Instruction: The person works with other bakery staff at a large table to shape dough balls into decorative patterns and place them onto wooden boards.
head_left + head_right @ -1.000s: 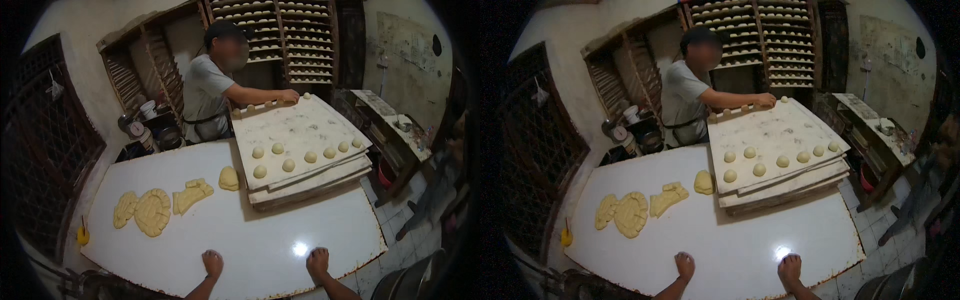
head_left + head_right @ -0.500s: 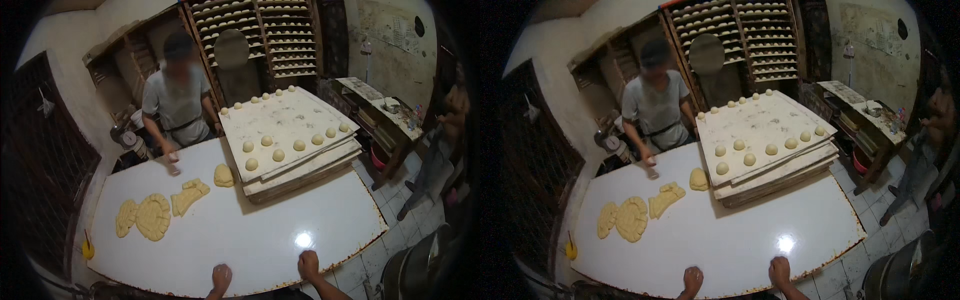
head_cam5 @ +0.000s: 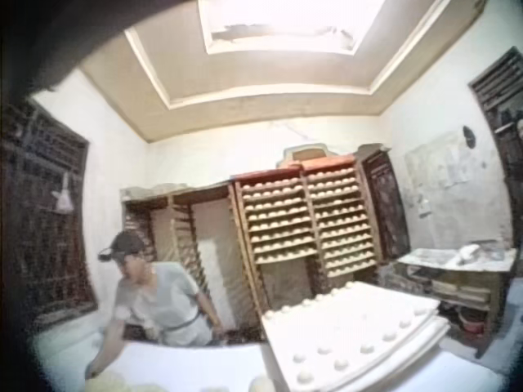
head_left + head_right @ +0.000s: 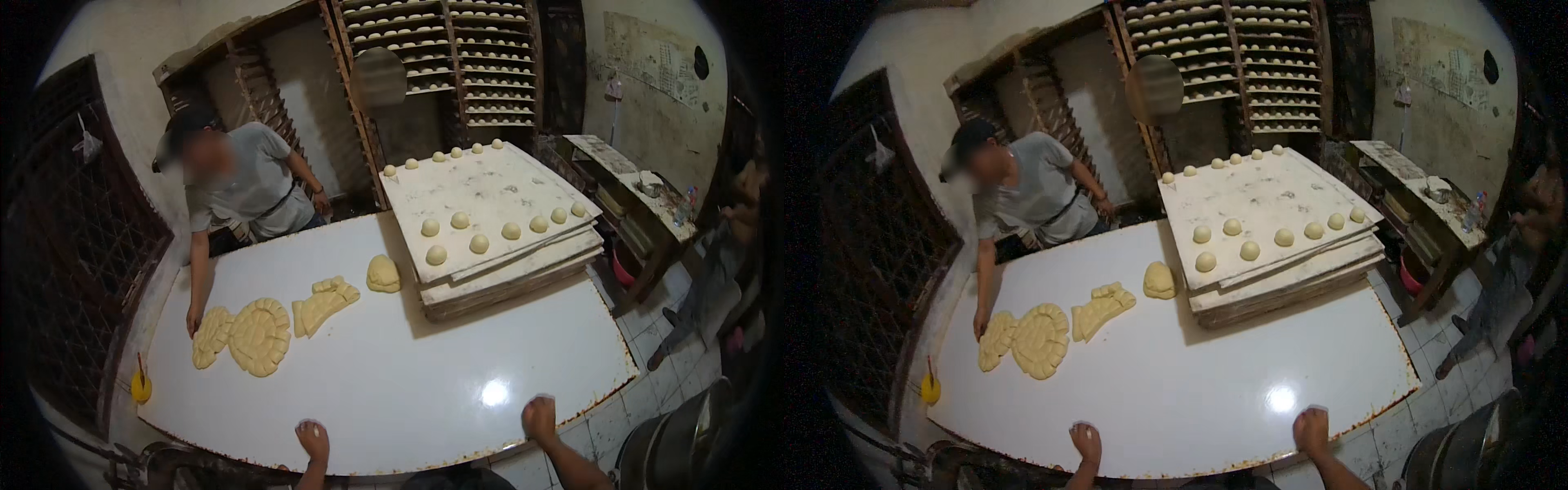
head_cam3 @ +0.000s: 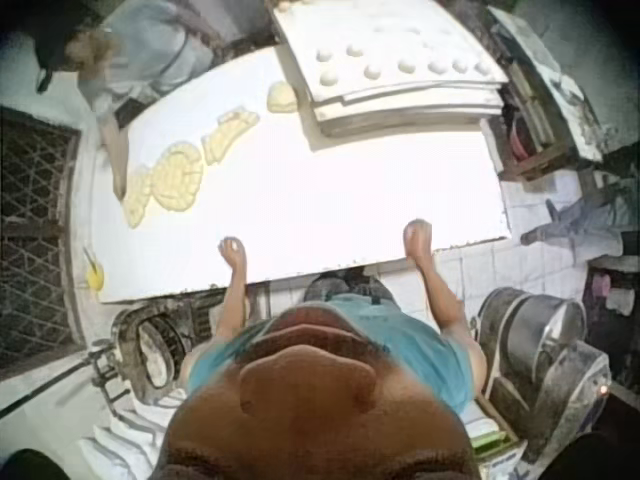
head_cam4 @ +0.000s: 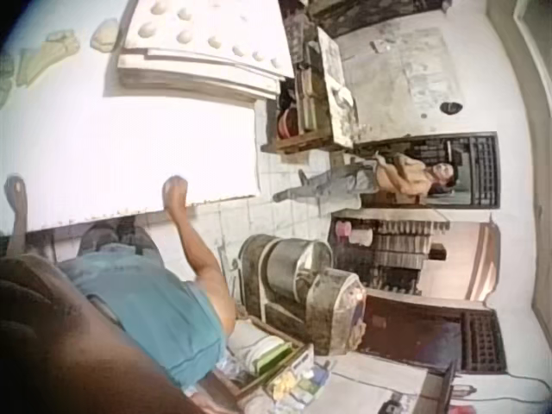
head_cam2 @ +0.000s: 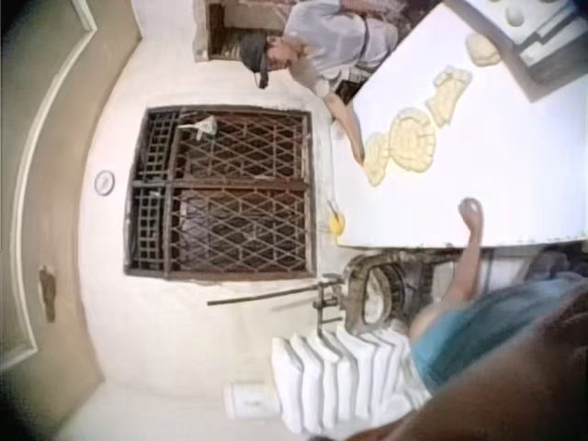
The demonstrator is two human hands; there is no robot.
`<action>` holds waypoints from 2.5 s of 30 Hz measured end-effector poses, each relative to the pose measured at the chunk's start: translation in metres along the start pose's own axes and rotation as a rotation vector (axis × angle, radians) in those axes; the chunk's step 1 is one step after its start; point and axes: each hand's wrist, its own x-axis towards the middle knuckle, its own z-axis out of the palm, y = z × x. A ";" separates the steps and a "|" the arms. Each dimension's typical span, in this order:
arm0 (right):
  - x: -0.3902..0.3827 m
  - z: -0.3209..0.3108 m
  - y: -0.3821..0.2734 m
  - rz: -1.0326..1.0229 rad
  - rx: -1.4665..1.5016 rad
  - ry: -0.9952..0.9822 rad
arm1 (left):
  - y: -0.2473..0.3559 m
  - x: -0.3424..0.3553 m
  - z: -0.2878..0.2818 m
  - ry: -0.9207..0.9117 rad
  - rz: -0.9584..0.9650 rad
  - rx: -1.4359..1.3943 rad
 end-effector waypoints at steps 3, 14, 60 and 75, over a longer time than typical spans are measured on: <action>0.024 0.036 -0.047 0.164 0.078 0.361 | 0.061 -0.002 0.019 -0.061 -0.124 -0.143; -0.002 0.047 -0.053 0.485 0.164 0.225 | 0.027 -0.014 0.001 -0.142 -0.036 -0.200; 0.466 -0.170 0.055 -0.149 0.671 0.446 | 0.558 0.337 0.070 -0.309 0.561 -0.757; 0.054 -0.119 0.085 0.949 0.716 0.241 | 0.384 0.276 0.068 0.088 -0.072 -1.197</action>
